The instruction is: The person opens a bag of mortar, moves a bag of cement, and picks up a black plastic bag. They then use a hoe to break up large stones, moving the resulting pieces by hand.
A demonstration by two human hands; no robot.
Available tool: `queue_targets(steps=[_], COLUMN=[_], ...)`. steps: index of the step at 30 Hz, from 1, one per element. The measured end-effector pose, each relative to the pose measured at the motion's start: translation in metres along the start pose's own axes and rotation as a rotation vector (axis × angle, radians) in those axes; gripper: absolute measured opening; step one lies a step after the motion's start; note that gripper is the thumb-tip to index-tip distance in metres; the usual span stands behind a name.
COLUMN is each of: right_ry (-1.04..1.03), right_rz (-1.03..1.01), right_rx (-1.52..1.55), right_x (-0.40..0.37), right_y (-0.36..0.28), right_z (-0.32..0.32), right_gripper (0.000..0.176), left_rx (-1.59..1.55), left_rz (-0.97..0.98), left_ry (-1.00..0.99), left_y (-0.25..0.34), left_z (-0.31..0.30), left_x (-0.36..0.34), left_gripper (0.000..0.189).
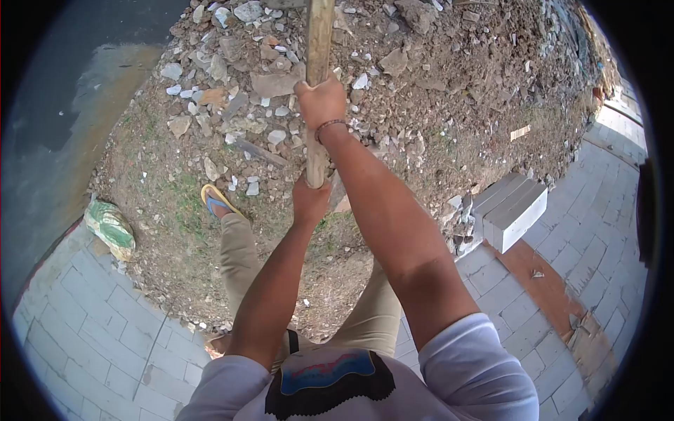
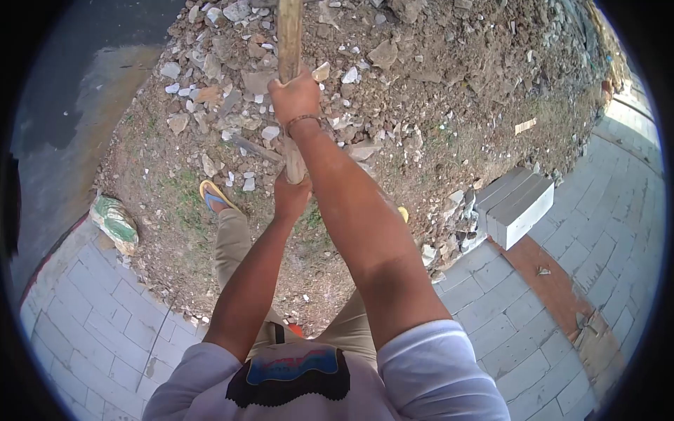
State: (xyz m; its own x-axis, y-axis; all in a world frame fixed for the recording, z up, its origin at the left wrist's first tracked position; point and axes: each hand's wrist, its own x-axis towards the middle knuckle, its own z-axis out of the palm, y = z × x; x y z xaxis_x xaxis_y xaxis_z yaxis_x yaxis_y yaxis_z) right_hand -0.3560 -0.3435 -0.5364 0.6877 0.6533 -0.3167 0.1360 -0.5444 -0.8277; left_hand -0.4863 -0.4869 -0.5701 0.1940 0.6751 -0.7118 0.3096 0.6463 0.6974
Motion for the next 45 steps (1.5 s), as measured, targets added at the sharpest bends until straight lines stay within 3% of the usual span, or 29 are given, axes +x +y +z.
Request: queue_targets(steps=[2, 4, 6, 8, 9, 10, 12, 15, 17, 20, 22, 24, 26, 28, 31, 34, 35, 36, 38, 40, 42, 44, 45], right_ry=[-0.153, -0.191, -0.206, -0.220, -0.244, -0.275, -0.277, -0.253, -0.180, 0.021, 0.068, 0.074, 0.056, 0.005, -0.076, -0.138, -0.111, -0.147, -0.209, -0.241, -0.253, -0.320, -0.313], right_rz=[0.114, 0.161, 0.276, 0.304, 0.339, 0.378, 0.329, 0.134, -0.072, -0.353, -0.307, -0.127, 0.289, 0.368, 0.292, 0.270, 0.322, 0.389, 0.495, 0.490, 0.505, 0.427, 0.324], right_rx=[-0.127, -0.079, -0.023, 0.086, 0.152, 0.216, 0.296, 0.442, 0.490, 0.457, 0.430, 0.346, 0.425, 0.685, 0.393, 0.443, 0.430, 0.426, 0.403, 0.419, 0.402, 0.445, 0.422], right_x=[-0.037, -0.066, -0.110, -0.153, -0.173, -0.183, -0.177, -0.123, -0.069, 0.015, 0.071, 0.092, 0.082, 0.047, 0.005, -0.052, -0.078, -0.101, -0.156, -0.210, -0.233, -0.231, -0.214], right_y=[-0.010, 0.024, 0.040, 0.060, 0.067, 0.070, 0.054, -0.023, -0.092, -0.163, -0.157, -0.103, 0.005, 0.036, 0.032, 0.035, 0.041, 0.063, 0.099, 0.125, 0.123, 0.102, 0.077], right_z=[0.004, 0.030, 0.029, 0.012, -0.002, -0.015, -0.039, -0.083, -0.104, -0.102, -0.084, -0.049, -0.006, -0.014, -0.033, -0.018, -0.009, 0.002, 0.009, 0.001, -0.016, -0.046, -0.060], right_gripper=[0.047, 0.047, 0.049, 0.041, 0.037, 0.032, 0.024, 0.013, 0.019, 0.022, 0.021, 0.020, 0.021, 0.019, 0.018, 0.014, 0.013, 0.026, 0.023, 0.020, 0.019, 0.017, 0.020], left_rx=[-0.164, -0.084, 0.014, -0.004, 0.220, 0.336, 0.400, 0.292, 0.257, 0.218, 0.255, 0.366, 0.568, 0.691, 0.677, 0.397, 0.381, 0.418, 0.432, 0.450, 0.428, 0.438, 0.391], left_rz=[-0.031, -0.059, -0.028, -0.151, -0.086, -0.053, -0.087, 0.197, 0.390, 0.438, 0.436, 0.321, 0.155, 0.109, 0.021, 0.021, 0.012, -0.053, -0.205, -0.133, -0.215, -0.151, -0.031], left_ry=[-0.031, 0.073, 0.129, 0.165, 0.198, 0.203, 0.119, 0.112, 0.127, 0.069, 0.035, -0.016, -0.017, 0.013, -0.039, 0.045, 0.075, 0.060, 0.019, 0.058, 0.025, 0.030, 0.036], left_y=[-0.026, -0.033, -0.072, -0.109, -0.101, -0.135, -0.109, -0.023, 0.044, 0.157, 0.167, 0.133, 0.081, 0.063, 0.007, -0.030, -0.045, -0.060, -0.087, -0.138, -0.133, -0.135, -0.129], left_z=[-0.009, -0.024, -0.041, -0.047, -0.044, -0.047, -0.039, -0.013, 0.007, 0.013, 0.013, 0.005, -0.016, -0.029, -0.017, -0.021, -0.031, -0.044, -0.064, -0.066, -0.064, -0.051, -0.041], left_x=[-0.028, -0.064, -0.099, -0.136, -0.157, -0.167, -0.170, -0.119, -0.060, 0.011, 0.053, 0.059, 0.039, 0.031, -0.026, -0.059, -0.076, -0.095, -0.145, -0.189, -0.209, -0.203, -0.182], left_gripper=[0.015, 0.013, 0.023, 0.031, 0.031, 0.030, 0.030, 0.032, 0.036, 0.039, 0.040, 0.042, 0.044, 0.045, 0.050, 0.045, 0.044, 0.041, 0.041, 0.037, 0.035, 0.033, 0.032])
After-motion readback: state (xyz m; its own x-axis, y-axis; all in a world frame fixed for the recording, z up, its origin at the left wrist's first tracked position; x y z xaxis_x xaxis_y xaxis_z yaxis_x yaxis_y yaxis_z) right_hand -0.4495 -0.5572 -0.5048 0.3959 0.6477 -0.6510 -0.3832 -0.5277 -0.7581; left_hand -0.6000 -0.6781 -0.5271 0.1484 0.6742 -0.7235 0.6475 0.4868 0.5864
